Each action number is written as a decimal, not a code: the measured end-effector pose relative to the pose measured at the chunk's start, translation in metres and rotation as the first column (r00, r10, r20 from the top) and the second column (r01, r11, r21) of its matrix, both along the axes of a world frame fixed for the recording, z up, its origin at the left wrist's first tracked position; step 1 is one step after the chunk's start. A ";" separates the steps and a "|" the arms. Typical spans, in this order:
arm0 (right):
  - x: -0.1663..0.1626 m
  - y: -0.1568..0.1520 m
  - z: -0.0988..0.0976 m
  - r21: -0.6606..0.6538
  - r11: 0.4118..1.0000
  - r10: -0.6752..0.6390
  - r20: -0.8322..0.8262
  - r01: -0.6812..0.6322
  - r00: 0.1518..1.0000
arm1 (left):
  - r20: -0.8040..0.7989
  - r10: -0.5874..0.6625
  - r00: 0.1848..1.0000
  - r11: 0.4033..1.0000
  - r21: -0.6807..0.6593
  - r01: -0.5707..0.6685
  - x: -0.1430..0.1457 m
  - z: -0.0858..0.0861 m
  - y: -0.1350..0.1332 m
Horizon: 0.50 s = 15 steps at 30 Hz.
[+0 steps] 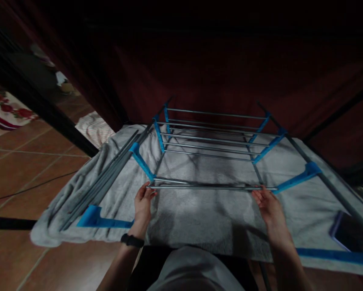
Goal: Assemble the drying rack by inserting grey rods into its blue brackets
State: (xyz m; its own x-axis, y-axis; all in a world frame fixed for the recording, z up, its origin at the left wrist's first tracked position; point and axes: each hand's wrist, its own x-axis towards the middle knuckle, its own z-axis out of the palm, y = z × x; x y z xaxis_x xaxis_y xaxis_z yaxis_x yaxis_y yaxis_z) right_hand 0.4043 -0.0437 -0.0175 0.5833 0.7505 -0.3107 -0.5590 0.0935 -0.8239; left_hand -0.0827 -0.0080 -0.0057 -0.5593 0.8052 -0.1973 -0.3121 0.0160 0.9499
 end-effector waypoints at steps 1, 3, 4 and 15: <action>0.001 0.000 -0.001 -0.001 1.000 0.002 0.001 -0.002 1.000 | -0.021 -0.005 1.000 1.000 0.002 0.005 -0.001 -0.001 0.000; 0.003 0.000 -0.002 -0.020 1.000 0.005 0.003 -0.005 1.000 | -0.048 -0.017 0.999 1.000 0.003 0.017 -0.002 -0.002 0.000; 0.003 0.000 -0.002 -0.033 0.999 0.002 0.005 -0.001 1.000 | -0.055 -0.022 0.998 1.000 0.002 0.022 -0.002 -0.003 -0.001; 0.013 -0.011 -0.022 -0.090 0.996 0.015 0.043 -0.012 0.999 | -0.373 -0.099 0.923 0.995 -0.055 0.085 -0.006 -0.013 0.003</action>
